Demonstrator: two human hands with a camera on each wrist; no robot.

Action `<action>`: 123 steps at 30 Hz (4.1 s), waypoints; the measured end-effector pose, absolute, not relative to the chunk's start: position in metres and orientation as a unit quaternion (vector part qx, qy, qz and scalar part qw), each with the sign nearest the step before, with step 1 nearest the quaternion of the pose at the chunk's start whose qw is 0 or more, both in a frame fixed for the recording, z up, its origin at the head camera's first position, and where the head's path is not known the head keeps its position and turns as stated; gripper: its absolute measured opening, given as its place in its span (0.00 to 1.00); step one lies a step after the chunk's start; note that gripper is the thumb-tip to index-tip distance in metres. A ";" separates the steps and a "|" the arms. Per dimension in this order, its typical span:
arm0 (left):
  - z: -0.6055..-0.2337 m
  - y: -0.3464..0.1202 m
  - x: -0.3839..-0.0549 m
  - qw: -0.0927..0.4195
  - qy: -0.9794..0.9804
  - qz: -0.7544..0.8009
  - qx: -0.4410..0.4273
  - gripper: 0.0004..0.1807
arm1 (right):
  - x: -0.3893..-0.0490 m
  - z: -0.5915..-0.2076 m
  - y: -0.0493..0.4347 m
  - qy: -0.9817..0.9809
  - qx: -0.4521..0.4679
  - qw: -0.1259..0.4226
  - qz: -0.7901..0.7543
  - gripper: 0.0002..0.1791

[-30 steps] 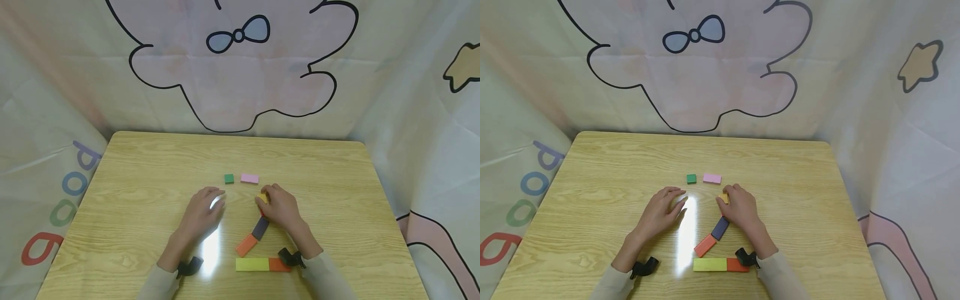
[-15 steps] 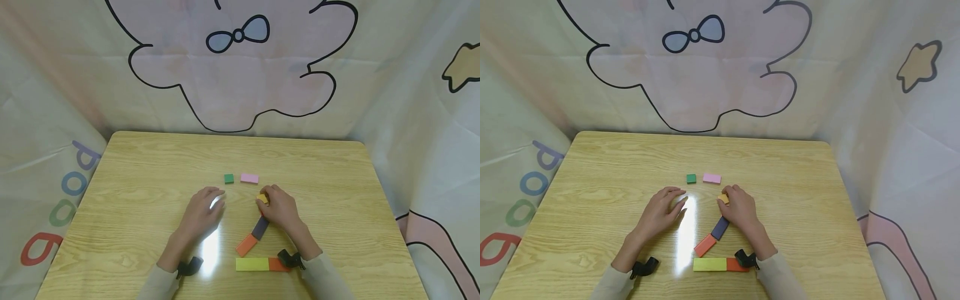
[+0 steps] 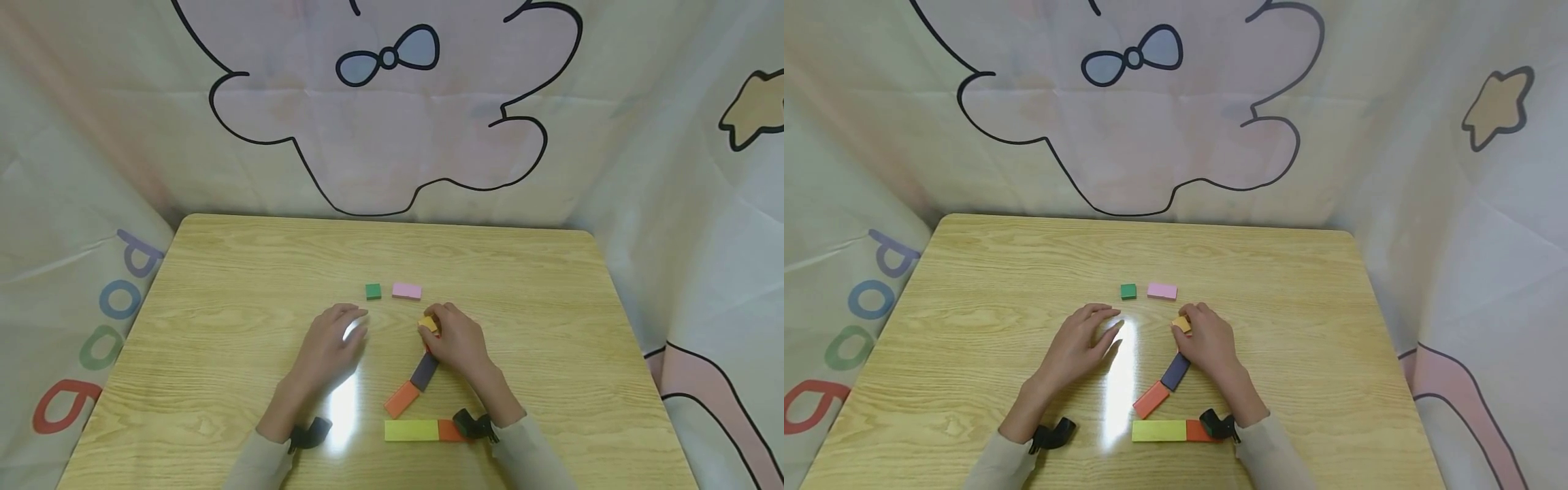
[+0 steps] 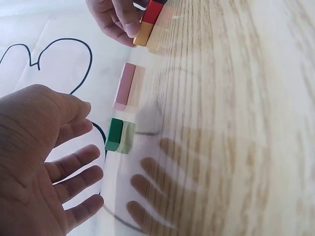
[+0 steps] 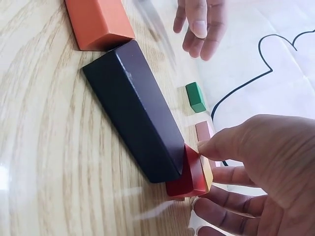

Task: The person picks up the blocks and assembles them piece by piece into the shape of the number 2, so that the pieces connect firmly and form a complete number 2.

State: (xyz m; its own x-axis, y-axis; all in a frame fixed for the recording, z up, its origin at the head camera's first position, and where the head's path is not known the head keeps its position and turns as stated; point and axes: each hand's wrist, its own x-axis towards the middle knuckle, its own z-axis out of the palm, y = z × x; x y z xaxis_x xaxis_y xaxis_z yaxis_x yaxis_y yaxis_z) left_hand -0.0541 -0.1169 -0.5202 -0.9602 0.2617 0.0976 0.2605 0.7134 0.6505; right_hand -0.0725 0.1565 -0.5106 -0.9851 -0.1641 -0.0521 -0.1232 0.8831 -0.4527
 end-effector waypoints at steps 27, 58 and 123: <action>-0.522 -0.123 -0.052 0.025 0.923 0.364 0.120 0.20 | -0.114 -0.497 0.157 0.951 -0.141 0.011 -0.274 0.18; -0.522 -0.119 -0.054 0.010 0.923 0.362 0.126 0.20 | -0.128 -0.507 0.132 0.957 -0.149 0.049 -0.243 0.21; -0.524 -0.122 -0.052 -0.001 0.919 0.365 0.145 0.19 | -0.094 -0.514 0.140 0.954 -0.161 0.042 -0.249 0.23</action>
State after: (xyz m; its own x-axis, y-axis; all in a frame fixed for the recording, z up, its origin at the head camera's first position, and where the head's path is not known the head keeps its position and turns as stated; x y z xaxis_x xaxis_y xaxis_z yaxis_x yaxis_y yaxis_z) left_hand -0.0521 -0.1218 -0.5236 -0.9577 0.2667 0.1077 0.2678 0.6907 0.6717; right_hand -0.0941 0.1400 -0.5141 -0.9449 -0.3273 0.0006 -0.2857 0.8240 -0.4893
